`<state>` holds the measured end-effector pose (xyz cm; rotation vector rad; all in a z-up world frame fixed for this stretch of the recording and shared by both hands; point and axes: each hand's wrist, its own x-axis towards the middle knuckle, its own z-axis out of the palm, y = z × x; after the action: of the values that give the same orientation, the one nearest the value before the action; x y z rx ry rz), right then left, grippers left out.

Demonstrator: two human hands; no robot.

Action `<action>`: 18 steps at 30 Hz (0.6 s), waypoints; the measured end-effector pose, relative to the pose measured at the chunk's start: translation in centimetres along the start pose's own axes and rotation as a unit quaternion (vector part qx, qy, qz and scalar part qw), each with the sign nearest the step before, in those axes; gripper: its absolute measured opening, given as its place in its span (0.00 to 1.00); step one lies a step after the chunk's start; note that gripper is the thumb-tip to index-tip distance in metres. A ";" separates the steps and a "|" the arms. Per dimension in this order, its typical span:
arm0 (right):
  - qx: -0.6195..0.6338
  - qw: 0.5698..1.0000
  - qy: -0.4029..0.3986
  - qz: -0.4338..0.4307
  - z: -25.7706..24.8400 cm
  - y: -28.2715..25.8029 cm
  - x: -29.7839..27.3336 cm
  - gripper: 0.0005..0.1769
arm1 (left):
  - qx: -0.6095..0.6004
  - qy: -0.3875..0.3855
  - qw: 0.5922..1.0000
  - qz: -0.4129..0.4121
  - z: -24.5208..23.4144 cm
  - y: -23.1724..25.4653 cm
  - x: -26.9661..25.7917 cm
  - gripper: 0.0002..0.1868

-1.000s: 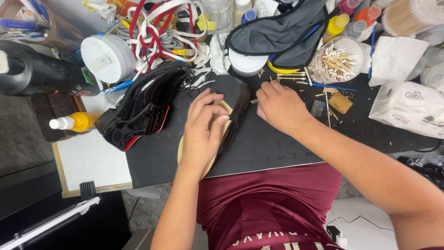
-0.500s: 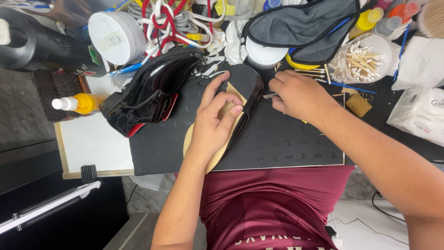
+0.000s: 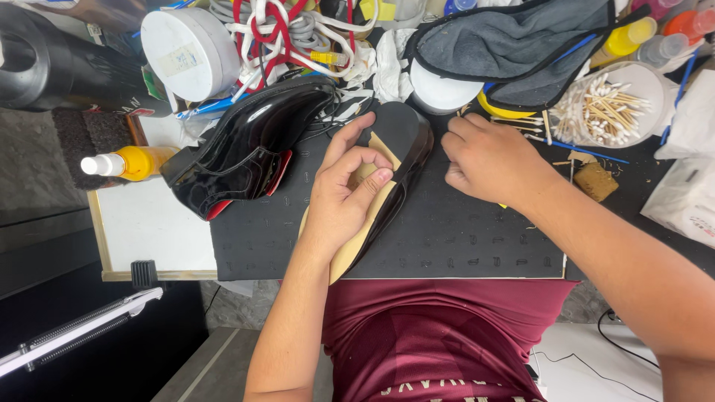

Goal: The person uses a yellow utility knife to trim the edges of a black rubber heel pad attached to the sole of a black patent leather shoe. They carefully cut along the perimeter of the heel and the sides of the sole to remove excess material.

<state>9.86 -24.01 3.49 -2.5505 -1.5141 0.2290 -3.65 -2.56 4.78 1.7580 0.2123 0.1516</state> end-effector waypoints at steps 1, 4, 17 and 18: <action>0.042 0.999 0.013 0.007 0.0 0.1 -0.3 0.10 | 0.004 -0.005 1.000 -0.001 -0.2 0.0 0.2 0.04; 0.206 0.975 0.037 0.068 0.2 0.3 -2.0 0.10 | 0.010 -0.034 0.999 0.004 -0.7 -0.3 1.4 0.04; 0.716 0.654 0.211 0.127 2.5 -4.8 -4.1 0.16 | -0.011 -0.089 0.995 0.045 -1.5 -0.7 1.9 0.06; 0.714 0.651 0.222 0.132 2.6 -5.0 -3.9 0.12 | -0.019 -0.091 0.995 0.042 -1.5 -0.7 1.9 0.07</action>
<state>3.21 -24.92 2.20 -1.2620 -0.3136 0.5074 -2.21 -0.57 4.33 1.7326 0.0029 0.0558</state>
